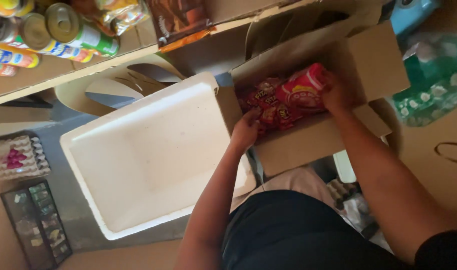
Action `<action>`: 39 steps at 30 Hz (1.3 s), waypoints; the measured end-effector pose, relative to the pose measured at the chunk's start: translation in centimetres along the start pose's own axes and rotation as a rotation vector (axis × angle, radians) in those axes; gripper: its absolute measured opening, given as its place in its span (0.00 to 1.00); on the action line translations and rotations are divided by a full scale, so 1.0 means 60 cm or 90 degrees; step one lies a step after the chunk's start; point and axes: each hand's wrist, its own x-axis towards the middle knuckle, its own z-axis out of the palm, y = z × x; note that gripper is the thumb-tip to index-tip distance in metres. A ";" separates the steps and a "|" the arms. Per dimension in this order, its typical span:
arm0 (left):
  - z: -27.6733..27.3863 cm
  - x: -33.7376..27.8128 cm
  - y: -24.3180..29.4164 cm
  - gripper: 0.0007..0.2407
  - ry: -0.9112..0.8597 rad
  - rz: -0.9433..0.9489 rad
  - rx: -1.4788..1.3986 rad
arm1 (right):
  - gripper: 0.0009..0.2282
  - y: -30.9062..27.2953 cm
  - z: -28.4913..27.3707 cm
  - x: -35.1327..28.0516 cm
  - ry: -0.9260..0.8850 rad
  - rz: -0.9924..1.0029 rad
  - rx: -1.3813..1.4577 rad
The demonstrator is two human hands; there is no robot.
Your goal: Organizing and stocking various snack food packets from a container onto storage shelves in a store environment.
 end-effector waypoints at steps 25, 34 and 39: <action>0.166 -0.038 0.027 0.12 0.174 0.260 0.703 | 0.11 -0.271 -0.214 -0.126 -0.277 -0.449 0.060; 0.150 -0.077 0.021 0.06 0.206 0.269 0.684 | 0.13 -0.310 -0.206 -0.148 -0.359 -0.532 0.033; 0.140 -0.059 0.014 0.06 0.159 0.307 0.752 | 0.11 -0.314 -0.178 -0.135 -0.417 -0.508 -0.071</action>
